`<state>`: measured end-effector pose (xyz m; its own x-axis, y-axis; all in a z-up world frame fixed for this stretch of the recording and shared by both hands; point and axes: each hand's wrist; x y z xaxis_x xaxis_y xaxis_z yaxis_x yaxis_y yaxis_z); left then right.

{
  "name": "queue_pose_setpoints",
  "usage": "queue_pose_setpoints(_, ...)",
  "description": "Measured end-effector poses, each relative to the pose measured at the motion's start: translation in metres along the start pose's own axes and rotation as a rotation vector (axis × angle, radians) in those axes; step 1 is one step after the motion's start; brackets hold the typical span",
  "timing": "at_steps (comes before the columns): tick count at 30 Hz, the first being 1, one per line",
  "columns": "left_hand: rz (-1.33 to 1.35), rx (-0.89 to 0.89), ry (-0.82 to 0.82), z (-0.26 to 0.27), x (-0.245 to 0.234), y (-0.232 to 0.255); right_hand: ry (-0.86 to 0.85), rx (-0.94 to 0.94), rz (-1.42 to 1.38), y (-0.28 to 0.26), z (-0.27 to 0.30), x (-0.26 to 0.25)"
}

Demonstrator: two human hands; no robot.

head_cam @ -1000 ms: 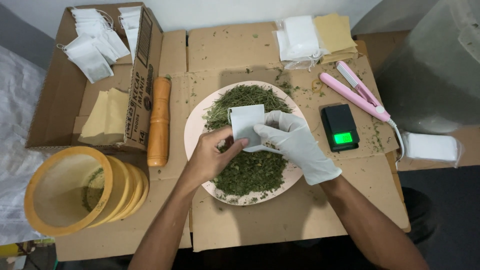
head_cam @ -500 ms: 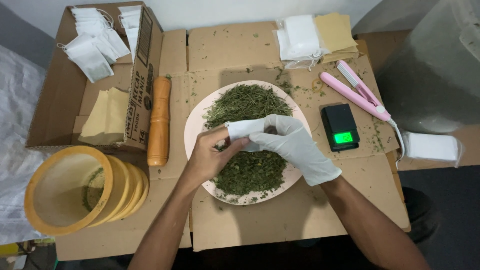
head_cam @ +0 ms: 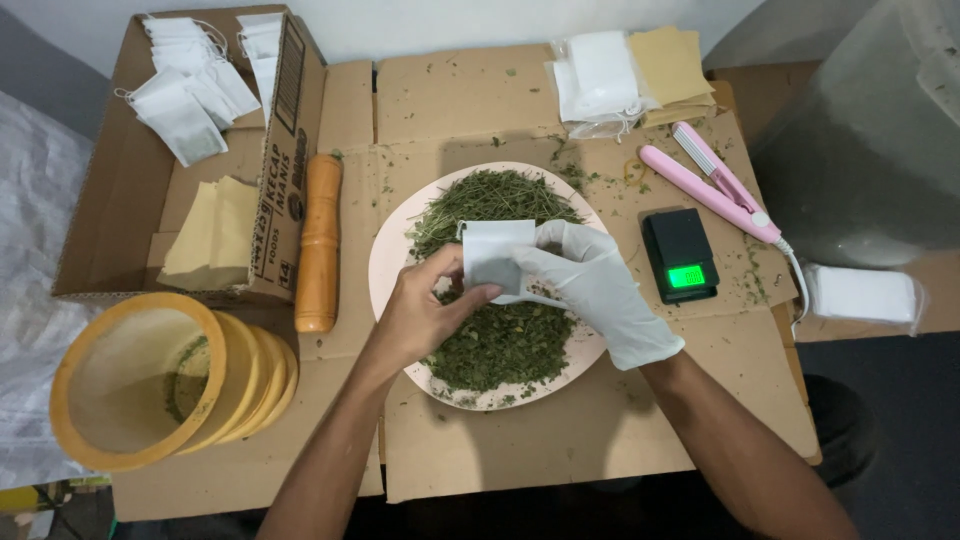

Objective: Filling small tea bags with dried tea leaves using a spoon and then packing the bags into a box.

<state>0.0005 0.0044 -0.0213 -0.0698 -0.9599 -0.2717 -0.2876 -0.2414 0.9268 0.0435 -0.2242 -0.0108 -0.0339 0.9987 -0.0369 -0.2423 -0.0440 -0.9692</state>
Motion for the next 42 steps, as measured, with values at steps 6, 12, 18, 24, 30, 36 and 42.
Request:
queue_pose_setpoints(6,-0.031,0.039,-0.028,-0.003,-0.001,0.021,-0.002,0.037,-0.091,-0.052,0.032,0.021)
queue_pose_setpoints(12,-0.074,0.128,0.083,-0.005,-0.001,0.020,0.120,-0.049,-0.041,-0.015,-0.010,-0.016)
queue_pose_setpoints(18,-0.161,0.223,0.155,-0.006,0.000,0.027,0.340,-0.181,0.114,-0.014,-0.022,-0.109)
queue_pose_setpoints(24,-0.201,0.250,0.130,-0.007,0.004,0.028,0.562,-0.154,0.231,0.015,-0.044,-0.176)
queue_pose_setpoints(30,-0.197,0.207,0.151,-0.011,0.006,0.032,0.690,-0.121,0.531,0.000,-0.018,-0.157)
queue_pose_setpoints(36,-0.203,0.210,0.140,-0.013,0.012,0.032,0.898,-0.357,0.520,0.026,-0.030,-0.181)
queue_pose_setpoints(42,-0.243,0.148,0.107,-0.007,0.009,0.023,0.832,-0.493,0.381,0.030,-0.032,-0.182)
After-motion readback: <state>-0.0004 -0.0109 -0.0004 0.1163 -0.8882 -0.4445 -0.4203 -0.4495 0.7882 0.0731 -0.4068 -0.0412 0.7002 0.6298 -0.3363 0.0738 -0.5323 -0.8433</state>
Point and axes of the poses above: each hand's wrist, its own z-axis away from the middle knuckle, its own x-axis out of the palm, y = z × x, and after that the axes turned 6 degrees about y, right-handed
